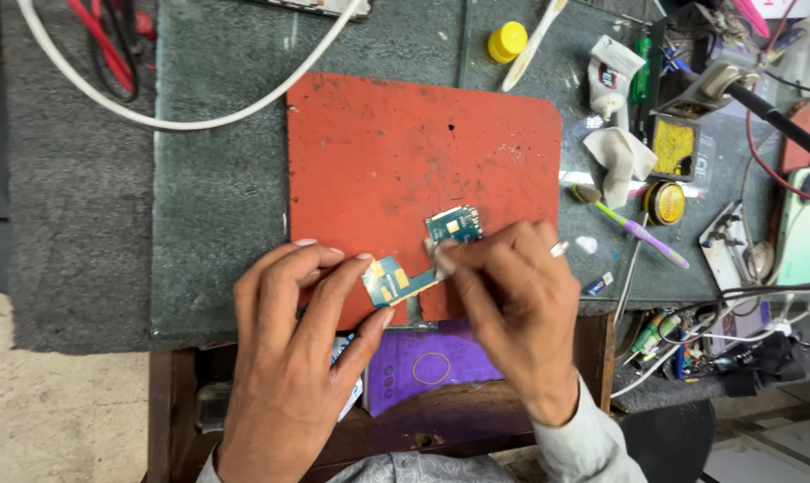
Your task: The person cleans a small blue circuit board with a white cloth, wiping both sides and the attached ribbon cable. The person then applies a liquid from a brown bottle and continues to wipe the board with the cloth.
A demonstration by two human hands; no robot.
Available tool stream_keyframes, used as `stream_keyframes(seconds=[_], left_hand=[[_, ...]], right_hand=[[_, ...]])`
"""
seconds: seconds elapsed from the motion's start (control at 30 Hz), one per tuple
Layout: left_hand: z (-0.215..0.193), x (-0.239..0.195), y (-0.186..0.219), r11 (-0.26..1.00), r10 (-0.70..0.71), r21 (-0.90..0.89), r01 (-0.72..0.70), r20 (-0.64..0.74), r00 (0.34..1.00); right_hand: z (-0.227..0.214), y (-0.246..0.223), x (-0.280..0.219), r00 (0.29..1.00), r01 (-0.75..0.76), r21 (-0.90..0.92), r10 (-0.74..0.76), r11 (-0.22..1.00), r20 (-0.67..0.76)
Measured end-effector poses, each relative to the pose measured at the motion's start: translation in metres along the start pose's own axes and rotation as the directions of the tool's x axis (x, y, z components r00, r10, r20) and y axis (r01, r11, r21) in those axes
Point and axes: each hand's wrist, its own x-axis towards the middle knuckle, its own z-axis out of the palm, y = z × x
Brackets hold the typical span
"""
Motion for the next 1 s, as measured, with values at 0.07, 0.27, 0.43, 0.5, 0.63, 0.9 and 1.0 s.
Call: stream_keyframes(seconds=[0.07, 0.27, 0.43, 0.5, 0.63, 0.9, 1.0], left_hand=[[0.0, 0.0, -0.002, 0.999, 0.005, -0.036, -0.005, 0.017, 1.0], [0.001, 0.0, 0.001, 0.999, -0.035, -0.018, 0.035, 0.015, 0.999], [-0.001, -0.001, -0.003, 0.999, -0.011, -0.046, 0.011, 0.012, 1.0], [-0.001, -0.002, -0.003, 0.999, 0.004, -0.038, -0.003, 0.01, 1.0], [-0.001, -0.001, -0.003, 0.999, 0.006, -0.051, -0.005, 0.01, 1.0], [-0.002, -0.003, -0.002, 0.997, -0.009, -0.078, 0.011, 0.027, 1.0], [-0.001, -0.003, -0.001, 0.999, -0.004, -0.046, 0.005, 0.008, 1.0]], right_hand=[[0.003, 0.0, 0.006, 0.999, -0.047, 0.002, 0.047, 0.999, -0.024], [0.002, -0.005, -0.002, 1.0, -0.006, 0.018, 0.006, 1.0, 0.01], [0.005, 0.0, -0.002, 0.999, 0.009, 0.0, -0.009, 1.0, -0.038], [0.009, 0.005, 0.001, 0.998, -0.022, 0.018, 0.023, 1.0, -0.057], [0.004, 0.0, -0.003, 1.0, 0.005, 0.002, -0.005, 1.0, 0.015], [0.007, 0.008, 0.003, 0.999, 0.03, 0.03, -0.03, 0.999, -0.014], [0.007, 0.011, 0.002, 1.0, 0.029, 0.032, -0.029, 0.999, -0.013]])
